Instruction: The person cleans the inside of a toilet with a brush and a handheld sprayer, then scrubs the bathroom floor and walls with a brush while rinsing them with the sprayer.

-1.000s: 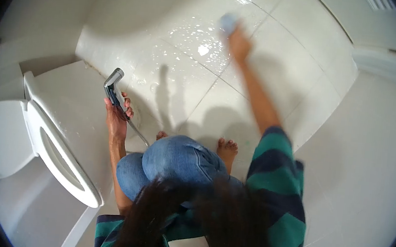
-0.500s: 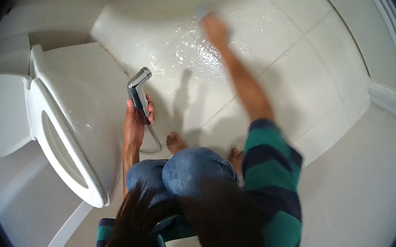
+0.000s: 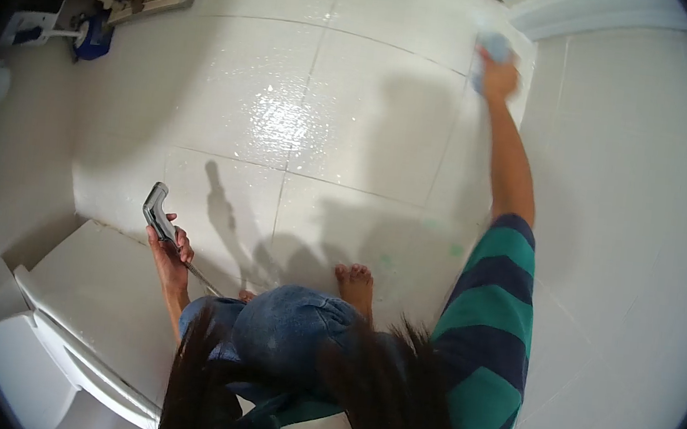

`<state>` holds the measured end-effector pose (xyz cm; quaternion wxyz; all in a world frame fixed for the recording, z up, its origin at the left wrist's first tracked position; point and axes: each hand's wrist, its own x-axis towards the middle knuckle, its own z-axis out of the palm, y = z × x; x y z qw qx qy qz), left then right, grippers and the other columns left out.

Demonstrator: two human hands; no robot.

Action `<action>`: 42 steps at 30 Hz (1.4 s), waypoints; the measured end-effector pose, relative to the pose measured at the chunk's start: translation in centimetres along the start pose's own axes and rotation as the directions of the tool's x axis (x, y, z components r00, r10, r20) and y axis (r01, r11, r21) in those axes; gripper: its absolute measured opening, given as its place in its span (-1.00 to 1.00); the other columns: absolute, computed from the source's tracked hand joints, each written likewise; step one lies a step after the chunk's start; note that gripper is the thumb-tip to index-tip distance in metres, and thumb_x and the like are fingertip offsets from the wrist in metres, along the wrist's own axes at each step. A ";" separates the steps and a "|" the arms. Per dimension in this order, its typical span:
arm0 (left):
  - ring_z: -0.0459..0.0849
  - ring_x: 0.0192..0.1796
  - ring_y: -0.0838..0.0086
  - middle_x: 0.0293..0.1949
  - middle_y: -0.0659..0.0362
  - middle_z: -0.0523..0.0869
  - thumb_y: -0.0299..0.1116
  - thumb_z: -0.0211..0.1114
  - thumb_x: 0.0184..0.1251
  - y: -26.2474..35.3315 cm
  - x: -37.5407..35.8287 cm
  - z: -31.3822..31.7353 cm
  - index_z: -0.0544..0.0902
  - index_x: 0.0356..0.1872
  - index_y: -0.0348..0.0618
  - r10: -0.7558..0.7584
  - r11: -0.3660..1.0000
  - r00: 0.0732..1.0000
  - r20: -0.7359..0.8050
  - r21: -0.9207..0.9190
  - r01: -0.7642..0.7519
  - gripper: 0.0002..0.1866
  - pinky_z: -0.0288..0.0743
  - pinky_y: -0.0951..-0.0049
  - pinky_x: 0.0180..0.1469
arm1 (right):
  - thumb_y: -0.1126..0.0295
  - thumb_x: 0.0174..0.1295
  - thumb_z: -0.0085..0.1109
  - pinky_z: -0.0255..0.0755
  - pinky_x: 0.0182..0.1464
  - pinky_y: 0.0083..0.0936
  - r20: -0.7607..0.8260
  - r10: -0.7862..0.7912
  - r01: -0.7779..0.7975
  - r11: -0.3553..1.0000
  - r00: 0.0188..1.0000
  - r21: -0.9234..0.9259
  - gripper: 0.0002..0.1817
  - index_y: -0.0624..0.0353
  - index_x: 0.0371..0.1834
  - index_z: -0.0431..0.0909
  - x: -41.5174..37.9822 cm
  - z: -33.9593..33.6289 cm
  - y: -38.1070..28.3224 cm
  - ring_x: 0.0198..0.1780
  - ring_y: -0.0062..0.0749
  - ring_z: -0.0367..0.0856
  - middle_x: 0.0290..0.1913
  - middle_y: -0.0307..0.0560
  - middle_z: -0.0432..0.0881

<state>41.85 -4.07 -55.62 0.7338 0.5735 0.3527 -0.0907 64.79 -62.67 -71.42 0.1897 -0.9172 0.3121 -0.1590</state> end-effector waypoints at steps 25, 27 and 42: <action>0.22 -0.68 0.68 -0.63 0.31 0.34 0.21 -0.11 0.27 4.4 -0.7 0.7 0.43 -0.10 -0.12 -0.176 0.962 0.942 0.287 0.252 0.104 -0.44 0.09 0.69 -0.62 | -0.06 -0.11 0.30 0.46 -0.27 -0.21 -0.183 0.077 -0.106 0.982 0.980 -0.154 -0.40 0.24 -0.21 0.42 -3.6 -19.8 -0.5 -0.32 -0.03 0.59 -0.33 0.10 0.60; 0.20 -0.69 0.69 -0.66 0.33 0.34 0.20 -0.14 0.29 3.9 0.2 0.2 0.46 -0.13 -0.13 -0.192 0.949 0.928 0.320 0.303 0.092 -0.44 0.06 0.68 -0.65 | -0.12 -0.14 0.30 0.47 -0.30 -0.18 -0.321 0.004 -0.123 0.928 0.947 -0.352 -0.37 0.24 -0.25 0.39 -0.4 -19.3 -5.2 -0.33 0.07 0.59 -0.38 0.14 0.59; 0.28 -0.56 0.73 -0.63 0.40 0.37 0.05 0.11 0.24 -11.5 -10.1 6.7 0.52 -0.36 -0.03 -0.637 0.709 0.364 0.679 0.702 -0.069 -0.65 0.11 0.70 -0.56 | 0.08 0.05 0.25 0.28 0.10 -0.30 0.176 0.373 -0.401 0.902 0.911 0.159 -0.29 0.34 0.15 0.24 -56.9 -24.1 3.5 0.11 -0.04 0.41 0.11 0.18 0.40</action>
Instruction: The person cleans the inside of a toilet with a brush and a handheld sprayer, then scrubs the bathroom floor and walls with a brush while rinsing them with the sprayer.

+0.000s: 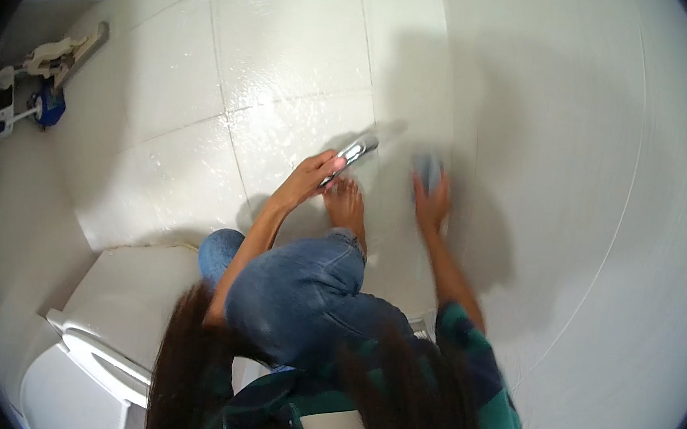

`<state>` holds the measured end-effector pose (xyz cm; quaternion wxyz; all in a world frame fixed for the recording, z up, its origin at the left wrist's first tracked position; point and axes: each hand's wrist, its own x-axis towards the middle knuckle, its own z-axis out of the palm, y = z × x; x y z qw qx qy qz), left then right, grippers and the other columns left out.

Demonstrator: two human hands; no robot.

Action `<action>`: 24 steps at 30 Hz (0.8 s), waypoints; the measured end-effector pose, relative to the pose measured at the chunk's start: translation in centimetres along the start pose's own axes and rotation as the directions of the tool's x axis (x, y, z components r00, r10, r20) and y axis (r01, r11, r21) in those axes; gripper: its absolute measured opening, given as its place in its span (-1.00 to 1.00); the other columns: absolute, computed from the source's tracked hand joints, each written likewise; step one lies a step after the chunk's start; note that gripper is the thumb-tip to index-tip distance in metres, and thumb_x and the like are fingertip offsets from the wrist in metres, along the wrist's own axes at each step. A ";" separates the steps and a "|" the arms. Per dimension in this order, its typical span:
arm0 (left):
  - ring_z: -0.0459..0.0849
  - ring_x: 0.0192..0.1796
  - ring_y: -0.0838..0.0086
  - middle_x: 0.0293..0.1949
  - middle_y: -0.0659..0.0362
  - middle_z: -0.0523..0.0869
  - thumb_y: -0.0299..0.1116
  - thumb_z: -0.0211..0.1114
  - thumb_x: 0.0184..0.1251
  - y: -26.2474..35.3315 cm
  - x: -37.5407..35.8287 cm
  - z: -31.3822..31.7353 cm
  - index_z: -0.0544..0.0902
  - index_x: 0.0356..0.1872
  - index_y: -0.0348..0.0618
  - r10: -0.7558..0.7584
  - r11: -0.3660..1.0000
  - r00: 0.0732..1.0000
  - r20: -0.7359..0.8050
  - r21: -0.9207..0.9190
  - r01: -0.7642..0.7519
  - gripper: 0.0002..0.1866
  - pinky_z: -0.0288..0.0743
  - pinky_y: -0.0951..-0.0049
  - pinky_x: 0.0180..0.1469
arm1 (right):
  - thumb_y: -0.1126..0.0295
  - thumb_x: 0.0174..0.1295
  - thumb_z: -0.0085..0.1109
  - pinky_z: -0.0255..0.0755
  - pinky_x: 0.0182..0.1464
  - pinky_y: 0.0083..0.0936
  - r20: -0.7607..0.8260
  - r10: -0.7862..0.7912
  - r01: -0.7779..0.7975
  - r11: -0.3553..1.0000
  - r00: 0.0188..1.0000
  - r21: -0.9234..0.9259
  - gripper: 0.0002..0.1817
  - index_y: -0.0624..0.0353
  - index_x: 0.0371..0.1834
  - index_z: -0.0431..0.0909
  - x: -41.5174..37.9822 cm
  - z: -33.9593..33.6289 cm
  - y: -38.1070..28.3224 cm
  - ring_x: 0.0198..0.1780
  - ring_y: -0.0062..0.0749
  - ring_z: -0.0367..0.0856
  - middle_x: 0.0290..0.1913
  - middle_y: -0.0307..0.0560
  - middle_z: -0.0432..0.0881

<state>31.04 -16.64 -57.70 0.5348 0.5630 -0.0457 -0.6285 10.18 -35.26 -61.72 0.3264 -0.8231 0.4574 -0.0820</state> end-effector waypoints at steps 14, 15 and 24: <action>0.16 -0.74 0.72 -0.75 0.37 0.31 0.18 -0.07 0.25 1.7 -1.9 -3.2 0.58 -0.37 -0.13 0.183 0.966 0.856 -0.483 -0.075 -0.249 -0.46 -0.01 0.68 -0.70 | 0.06 -0.04 0.31 0.38 -0.63 -0.39 -0.217 -0.177 0.144 0.977 0.960 -0.160 -0.58 0.14 -0.42 0.38 5.4 2.3 0.7 -0.68 -0.23 0.51 -0.66 -0.02 0.53; 0.14 -0.73 0.72 -0.73 0.37 0.32 0.21 -0.09 0.24 1.8 -1.9 -3.0 0.56 -0.34 -0.13 0.190 0.967 0.851 -0.491 -0.058 -0.249 -0.45 -0.02 0.69 -0.69 | 0.04 -0.06 0.32 0.37 -0.61 -0.35 -0.293 -0.178 0.181 0.983 0.939 -0.018 -0.55 0.17 -0.42 0.37 9.2 3.9 -1.6 -0.67 -0.20 0.50 -0.66 -0.02 0.52; 0.19 -0.76 0.73 -0.72 0.34 0.34 0.23 -0.12 0.26 -0.3 -1.7 -3.7 0.50 -0.27 -0.18 0.103 0.992 0.949 -0.298 -0.042 -0.120 -0.42 0.02 0.71 -0.72 | -0.10 -0.04 0.22 0.49 -0.42 -0.33 0.199 -0.449 0.480 0.864 0.871 -0.153 -0.34 0.04 0.09 0.42 -9.3 6.6 3.7 -0.47 -0.11 0.62 -0.26 0.12 0.63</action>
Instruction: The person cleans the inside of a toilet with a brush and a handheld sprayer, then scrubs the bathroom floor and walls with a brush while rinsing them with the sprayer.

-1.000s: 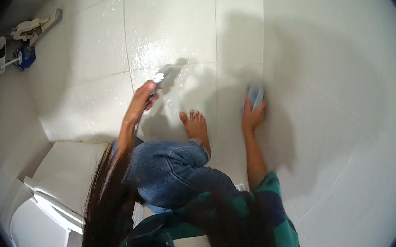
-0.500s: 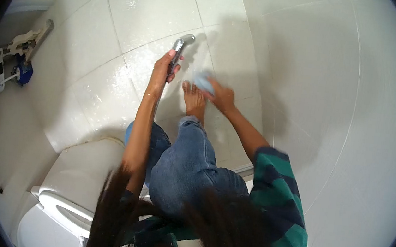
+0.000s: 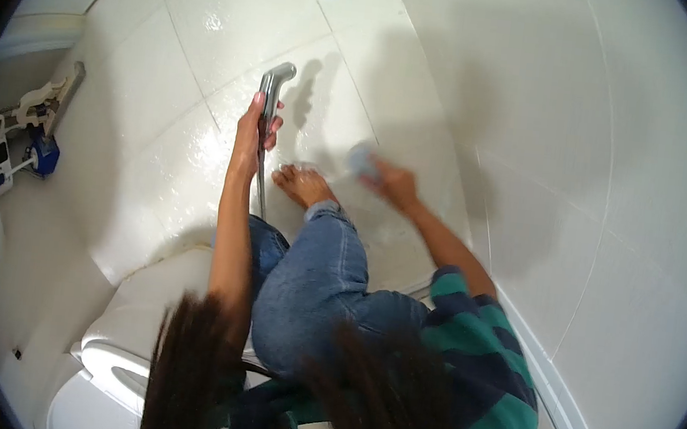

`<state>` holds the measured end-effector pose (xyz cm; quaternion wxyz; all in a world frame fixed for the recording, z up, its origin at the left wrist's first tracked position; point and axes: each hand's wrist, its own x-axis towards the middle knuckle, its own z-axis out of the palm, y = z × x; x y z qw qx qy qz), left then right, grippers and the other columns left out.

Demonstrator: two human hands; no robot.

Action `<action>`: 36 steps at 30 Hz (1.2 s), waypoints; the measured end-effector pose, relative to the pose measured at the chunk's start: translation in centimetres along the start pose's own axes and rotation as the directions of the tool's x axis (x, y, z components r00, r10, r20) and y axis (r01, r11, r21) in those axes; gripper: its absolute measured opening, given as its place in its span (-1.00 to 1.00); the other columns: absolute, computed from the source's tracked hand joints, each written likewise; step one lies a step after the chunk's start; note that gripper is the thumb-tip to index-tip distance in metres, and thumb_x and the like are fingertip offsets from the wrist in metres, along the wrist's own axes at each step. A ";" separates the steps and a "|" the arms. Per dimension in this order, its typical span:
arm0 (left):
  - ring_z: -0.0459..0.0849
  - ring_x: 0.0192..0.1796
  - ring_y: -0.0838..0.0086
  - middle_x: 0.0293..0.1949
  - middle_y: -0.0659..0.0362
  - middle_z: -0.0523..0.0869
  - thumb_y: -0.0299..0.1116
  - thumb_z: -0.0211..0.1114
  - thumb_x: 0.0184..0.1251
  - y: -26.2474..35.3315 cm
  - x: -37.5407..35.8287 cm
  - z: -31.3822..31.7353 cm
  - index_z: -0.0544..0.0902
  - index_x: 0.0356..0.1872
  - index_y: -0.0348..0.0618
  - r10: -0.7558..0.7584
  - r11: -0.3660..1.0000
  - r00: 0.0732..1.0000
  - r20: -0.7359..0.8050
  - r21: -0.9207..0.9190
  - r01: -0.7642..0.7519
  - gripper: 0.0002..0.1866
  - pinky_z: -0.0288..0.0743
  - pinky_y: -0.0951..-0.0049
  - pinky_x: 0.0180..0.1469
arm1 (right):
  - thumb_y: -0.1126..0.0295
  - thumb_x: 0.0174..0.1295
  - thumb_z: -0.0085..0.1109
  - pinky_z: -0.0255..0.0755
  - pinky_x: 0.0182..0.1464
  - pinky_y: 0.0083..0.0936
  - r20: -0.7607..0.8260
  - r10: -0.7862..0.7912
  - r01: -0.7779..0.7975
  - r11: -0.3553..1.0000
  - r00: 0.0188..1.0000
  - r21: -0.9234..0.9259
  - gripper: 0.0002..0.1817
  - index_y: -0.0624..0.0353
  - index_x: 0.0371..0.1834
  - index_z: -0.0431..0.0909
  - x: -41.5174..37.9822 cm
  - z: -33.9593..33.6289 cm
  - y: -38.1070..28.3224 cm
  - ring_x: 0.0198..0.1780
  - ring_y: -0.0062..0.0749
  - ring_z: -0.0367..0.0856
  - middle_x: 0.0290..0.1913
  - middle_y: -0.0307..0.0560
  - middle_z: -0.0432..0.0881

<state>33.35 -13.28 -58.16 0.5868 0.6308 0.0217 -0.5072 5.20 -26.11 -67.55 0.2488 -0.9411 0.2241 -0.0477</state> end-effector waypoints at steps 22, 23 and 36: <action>0.19 -0.77 0.72 -0.72 0.36 0.36 0.27 -0.02 0.18 -3.2 -0.5 12.8 0.54 -0.32 -0.23 -0.231 0.924 0.858 0.459 0.381 0.044 -0.37 0.02 0.69 -0.74 | 0.34 -0.04 0.19 0.38 -0.49 -0.25 -0.231 0.661 -0.618 0.750 0.714 0.236 -0.76 0.04 -0.27 0.45 6.2 2.4 5.5 -0.47 -0.09 0.58 -0.46 0.06 0.60; 0.19 -0.77 0.72 -0.73 0.36 0.35 0.27 -0.02 0.17 -3.2 -0.3 12.5 0.54 -0.33 -0.23 -0.210 0.923 0.882 0.421 0.382 0.037 -0.36 0.01 0.69 -0.74 | 0.26 -0.04 0.23 0.40 -0.49 -0.29 -0.198 0.544 -0.535 0.839 0.816 0.100 -0.72 0.04 -0.24 0.48 4.1 2.7 1.9 -0.47 -0.14 0.60 -0.43 0.04 0.62; 0.18 -0.76 0.72 -0.71 0.39 0.35 0.33 -0.06 0.14 1.5 1.0 0.9 0.50 -0.27 -0.14 0.001 1.000 0.996 -0.086 0.023 0.001 -0.35 0.01 0.71 -0.72 | -0.11 -0.11 0.27 0.37 -0.59 -0.25 -0.266 0.393 -0.449 0.871 0.880 -0.198 -0.42 -0.05 -0.05 0.47 6.1 1.3 0.7 -0.64 -0.09 0.51 -0.63 -0.01 0.54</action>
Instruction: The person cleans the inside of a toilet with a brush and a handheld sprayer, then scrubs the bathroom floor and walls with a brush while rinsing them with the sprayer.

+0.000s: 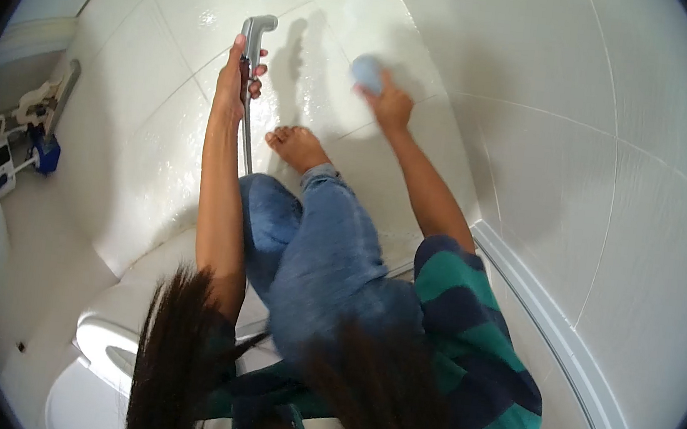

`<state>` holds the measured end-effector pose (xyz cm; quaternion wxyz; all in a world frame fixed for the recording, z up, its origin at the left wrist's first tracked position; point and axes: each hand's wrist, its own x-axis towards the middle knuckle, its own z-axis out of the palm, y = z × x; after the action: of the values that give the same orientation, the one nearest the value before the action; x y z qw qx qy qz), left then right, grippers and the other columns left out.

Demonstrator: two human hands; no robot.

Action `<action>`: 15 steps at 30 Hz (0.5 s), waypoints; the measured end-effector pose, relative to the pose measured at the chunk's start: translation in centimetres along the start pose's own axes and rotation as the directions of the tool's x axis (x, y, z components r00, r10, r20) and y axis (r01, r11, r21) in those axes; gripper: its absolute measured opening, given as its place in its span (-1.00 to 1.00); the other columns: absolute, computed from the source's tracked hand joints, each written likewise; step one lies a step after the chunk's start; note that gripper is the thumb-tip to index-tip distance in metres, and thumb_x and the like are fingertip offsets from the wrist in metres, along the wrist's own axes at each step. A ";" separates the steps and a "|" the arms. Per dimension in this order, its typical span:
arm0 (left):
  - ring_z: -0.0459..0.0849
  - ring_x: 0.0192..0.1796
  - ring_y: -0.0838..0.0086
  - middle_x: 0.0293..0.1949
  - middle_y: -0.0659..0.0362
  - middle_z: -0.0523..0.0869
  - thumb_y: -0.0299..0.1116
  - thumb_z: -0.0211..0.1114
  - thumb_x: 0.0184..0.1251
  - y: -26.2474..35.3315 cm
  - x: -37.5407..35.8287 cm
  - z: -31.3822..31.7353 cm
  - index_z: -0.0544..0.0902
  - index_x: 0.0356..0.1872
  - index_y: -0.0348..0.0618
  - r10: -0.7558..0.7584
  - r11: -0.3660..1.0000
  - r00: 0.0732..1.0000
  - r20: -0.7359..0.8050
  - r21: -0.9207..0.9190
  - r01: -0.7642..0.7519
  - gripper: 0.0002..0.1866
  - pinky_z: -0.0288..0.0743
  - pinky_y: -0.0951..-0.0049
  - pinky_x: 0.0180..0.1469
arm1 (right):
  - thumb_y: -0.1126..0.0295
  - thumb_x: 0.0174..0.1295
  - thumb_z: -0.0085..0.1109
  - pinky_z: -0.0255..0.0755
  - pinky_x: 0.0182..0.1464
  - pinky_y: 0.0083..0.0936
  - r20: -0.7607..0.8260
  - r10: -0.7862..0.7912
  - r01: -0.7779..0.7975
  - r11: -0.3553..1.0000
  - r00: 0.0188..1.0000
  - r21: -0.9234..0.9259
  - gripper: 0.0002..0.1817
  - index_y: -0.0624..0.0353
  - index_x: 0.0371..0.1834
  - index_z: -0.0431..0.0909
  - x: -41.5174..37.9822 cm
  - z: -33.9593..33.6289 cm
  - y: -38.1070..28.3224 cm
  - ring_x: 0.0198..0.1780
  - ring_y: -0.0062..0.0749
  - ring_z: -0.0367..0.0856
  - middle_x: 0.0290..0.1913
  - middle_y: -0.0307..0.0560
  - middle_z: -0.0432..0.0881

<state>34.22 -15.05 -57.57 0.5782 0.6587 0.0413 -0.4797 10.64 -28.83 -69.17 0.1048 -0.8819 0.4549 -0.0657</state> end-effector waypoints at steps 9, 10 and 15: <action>0.21 -0.72 0.69 -0.62 0.32 0.37 0.29 -0.08 0.20 0.1 -6.2 -7.0 0.43 -0.22 -0.17 0.130 0.873 0.968 -0.217 -0.437 -0.215 -0.38 0.10 0.68 -0.68 | -0.15 -0.11 0.24 0.40 -0.50 -0.20 0.075 -0.024 0.031 0.994 0.997 -0.103 -0.38 0.02 -0.07 0.40 0.3 -3.3 9.4 -0.52 0.01 0.56 -0.52 0.08 0.59; 0.21 -0.72 0.68 -0.60 0.31 0.37 0.29 -0.09 0.21 -0.8 -6.5 -7.0 0.42 -0.21 -0.16 0.122 0.820 0.959 -0.256 -0.519 -0.243 -0.38 0.09 0.67 -0.67 | -0.18 -0.11 0.22 0.38 -0.47 -0.16 -0.044 -0.060 0.055 0.993 0.997 -0.107 -0.38 0.05 -0.13 0.39 5.2 -2.6 8.2 -0.50 0.03 0.55 -0.53 0.08 0.59; 0.21 -0.71 0.63 -0.62 0.28 0.36 0.31 -0.11 0.20 -0.1 -6.2 -6.3 0.42 -0.21 -0.15 -0.023 0.764 0.901 -0.433 -0.589 -0.264 -0.37 0.13 0.62 -0.63 | -0.17 -0.20 0.29 0.44 -0.31 -0.21 0.021 -0.189 0.158 0.872 0.982 0.464 -0.30 0.09 -0.06 0.44 28.9 5.2 -12.6 -0.31 -0.05 0.60 -0.36 0.04 0.63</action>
<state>34.55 -6.87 -54.25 0.7740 0.5121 0.2789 -0.2468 38.35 -44.61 -70.53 0.3194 -0.8708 0.3417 -0.1517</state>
